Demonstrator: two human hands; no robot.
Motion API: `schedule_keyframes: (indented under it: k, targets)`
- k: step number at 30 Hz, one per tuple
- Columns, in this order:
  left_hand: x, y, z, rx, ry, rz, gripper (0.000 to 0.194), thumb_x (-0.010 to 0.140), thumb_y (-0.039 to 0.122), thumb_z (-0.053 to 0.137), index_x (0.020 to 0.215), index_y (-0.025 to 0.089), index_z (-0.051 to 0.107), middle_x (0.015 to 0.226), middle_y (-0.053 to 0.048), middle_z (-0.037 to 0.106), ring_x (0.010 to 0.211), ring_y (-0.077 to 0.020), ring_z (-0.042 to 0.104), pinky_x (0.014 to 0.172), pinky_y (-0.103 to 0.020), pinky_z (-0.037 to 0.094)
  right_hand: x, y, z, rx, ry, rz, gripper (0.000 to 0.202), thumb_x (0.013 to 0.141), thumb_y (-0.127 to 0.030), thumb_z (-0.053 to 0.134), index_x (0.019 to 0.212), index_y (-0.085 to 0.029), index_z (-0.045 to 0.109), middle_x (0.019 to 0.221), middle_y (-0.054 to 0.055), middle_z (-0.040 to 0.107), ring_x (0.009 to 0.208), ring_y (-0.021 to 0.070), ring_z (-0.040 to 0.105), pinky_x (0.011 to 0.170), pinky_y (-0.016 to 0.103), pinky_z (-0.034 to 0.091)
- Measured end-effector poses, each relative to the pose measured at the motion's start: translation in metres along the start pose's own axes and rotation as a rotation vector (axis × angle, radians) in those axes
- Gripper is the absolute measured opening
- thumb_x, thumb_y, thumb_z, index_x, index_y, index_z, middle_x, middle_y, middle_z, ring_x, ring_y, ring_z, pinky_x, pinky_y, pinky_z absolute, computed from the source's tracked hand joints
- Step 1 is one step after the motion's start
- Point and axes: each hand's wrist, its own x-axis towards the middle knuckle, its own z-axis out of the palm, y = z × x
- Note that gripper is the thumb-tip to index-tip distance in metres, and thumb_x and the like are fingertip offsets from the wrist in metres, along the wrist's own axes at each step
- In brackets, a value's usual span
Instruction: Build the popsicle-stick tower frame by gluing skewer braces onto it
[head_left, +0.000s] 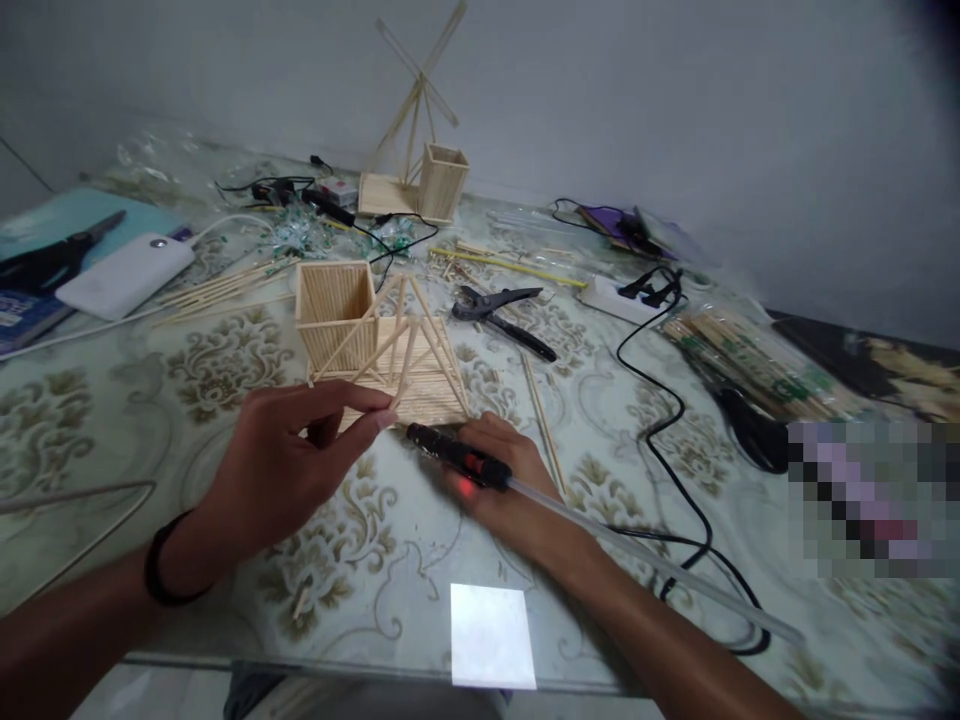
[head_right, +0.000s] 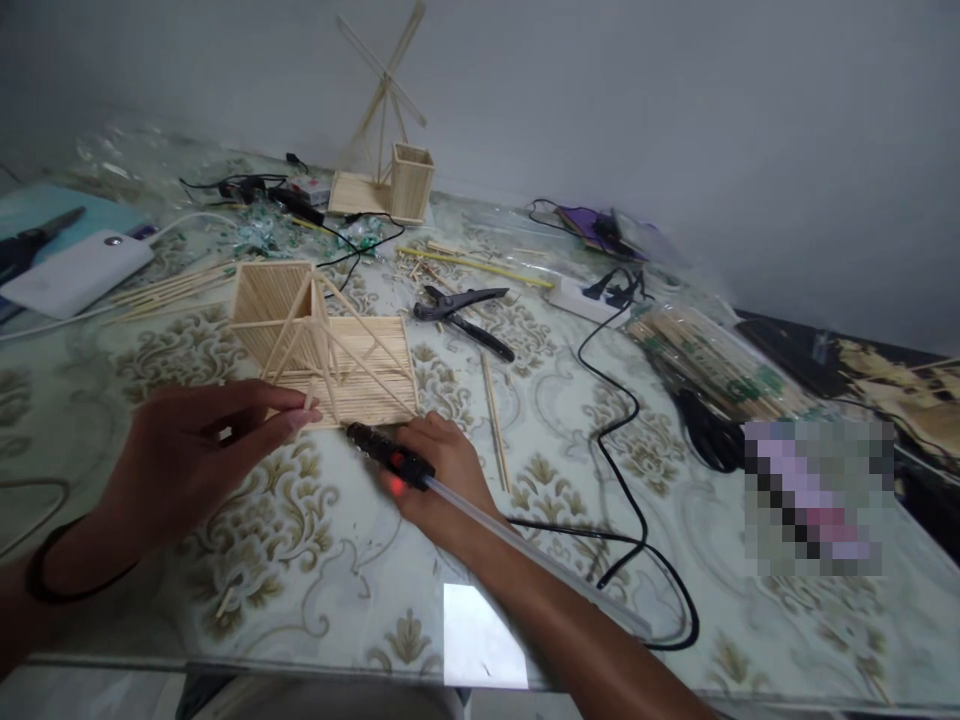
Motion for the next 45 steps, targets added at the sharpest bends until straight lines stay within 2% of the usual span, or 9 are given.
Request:
schedule_keyframes:
  k: [10, 19, 26, 32, 37, 40, 43, 45]
  targets:
    - [0.001, -0.002, -0.001, 0.038, -0.013, -0.003, 0.014, 0.093, 0.033, 0.077, 0.095, 0.023, 0.088, 0.051, 0.009, 0.052, 0.047, -0.0077, 0.041, 0.052, -0.022, 0.036, 0.000, 0.000, 0.001, 0.013, 0.002, 0.044, 0.026, 0.085, -0.015, 0.067, 0.069, -0.025, 0.049, 0.070, 0.000, 0.059, 0.072, 0.0199, 0.055, 0.070, 0.036, 0.040]
    - [0.002, -0.002, 0.000, 0.059, -0.030, 0.045, 0.014, 0.094, 0.033, 0.077, 0.092, 0.024, 0.088, 0.066, 0.004, 0.077, 0.045, -0.0074, 0.047, 0.050, -0.022, 0.039, 0.001, -0.002, 0.001, 0.036, -0.013, 0.068, 0.026, 0.086, -0.018, 0.065, 0.068, -0.025, 0.048, 0.068, 0.000, 0.059, 0.069, 0.0196, 0.055, 0.069, 0.036, 0.041]
    - [0.002, -0.003, 0.001, 0.079, -0.046, 0.054, 0.016, 0.096, 0.035, 0.075, 0.092, 0.025, 0.087, 0.054, 0.006, 0.067, 0.045, -0.0094, 0.049, 0.050, -0.023, 0.039, 0.001, -0.004, 0.000, 0.068, -0.005, 0.094, 0.022, 0.084, -0.016, 0.065, 0.069, -0.025, 0.052, 0.069, 0.001, 0.062, 0.068, 0.0185, 0.058, 0.065, 0.033, 0.042]
    - [0.001, -0.004, 0.001, 0.062, -0.056, 0.068, 0.015, 0.096, 0.035, 0.075, 0.094, 0.025, 0.087, 0.069, 0.003, 0.079, 0.046, -0.0090, 0.052, 0.050, -0.023, 0.040, 0.001, -0.004, -0.003, 0.044, -0.016, 0.100, 0.024, 0.086, -0.013, 0.066, 0.068, -0.025, 0.055, 0.067, 0.000, 0.065, 0.065, 0.0179, 0.060, 0.063, 0.032, 0.045]
    - [0.001, -0.005, 0.001, 0.070, -0.060, 0.085, 0.015, 0.096, 0.033, 0.076, 0.093, 0.025, 0.087, 0.073, 0.002, 0.082, 0.045, -0.0082, 0.050, 0.050, -0.022, 0.040, 0.002, -0.006, -0.004, 0.039, -0.055, 0.112, 0.025, 0.089, -0.014, 0.069, 0.070, -0.024, 0.057, 0.069, 0.000, 0.066, 0.066, 0.0177, 0.061, 0.064, 0.032, 0.046]
    - [0.001, -0.006, 0.001, 0.059, -0.073, 0.110, 0.013, 0.096, 0.032, 0.077, 0.094, 0.024, 0.087, 0.082, 0.000, 0.086, 0.047, -0.0075, 0.053, 0.052, -0.021, 0.043, 0.002, -0.010, -0.020, 0.093, -0.132, 0.105, 0.022, 0.097, -0.026, 0.068, 0.077, -0.024, 0.061, 0.076, 0.002, 0.067, 0.070, 0.0180, 0.063, 0.065, 0.031, 0.048]
    - [-0.001, -0.009, 0.003, 0.033, -0.096, 0.125, 0.012, 0.097, 0.031, 0.077, 0.095, 0.024, 0.087, 0.087, -0.001, 0.088, 0.050, -0.0082, 0.061, 0.053, -0.020, 0.045, -0.005, -0.012, -0.053, 0.106, -0.277, 0.119, 0.026, 0.102, -0.038, 0.066, 0.081, -0.024, 0.062, 0.075, 0.000, 0.065, 0.066, 0.0162, 0.060, 0.059, 0.027, 0.046]
    - [-0.002, -0.011, 0.005, 0.010, -0.127, 0.128, 0.012, 0.098, 0.031, 0.077, 0.096, 0.025, 0.087, 0.088, 0.000, 0.088, 0.053, -0.0089, 0.065, 0.054, -0.020, 0.046, -0.016, -0.006, -0.079, 0.032, -0.294, 0.162, 0.028, 0.102, -0.044, 0.067, 0.083, -0.024, 0.063, 0.071, -0.002, 0.063, 0.061, 0.0151, 0.057, 0.055, 0.026, 0.043]
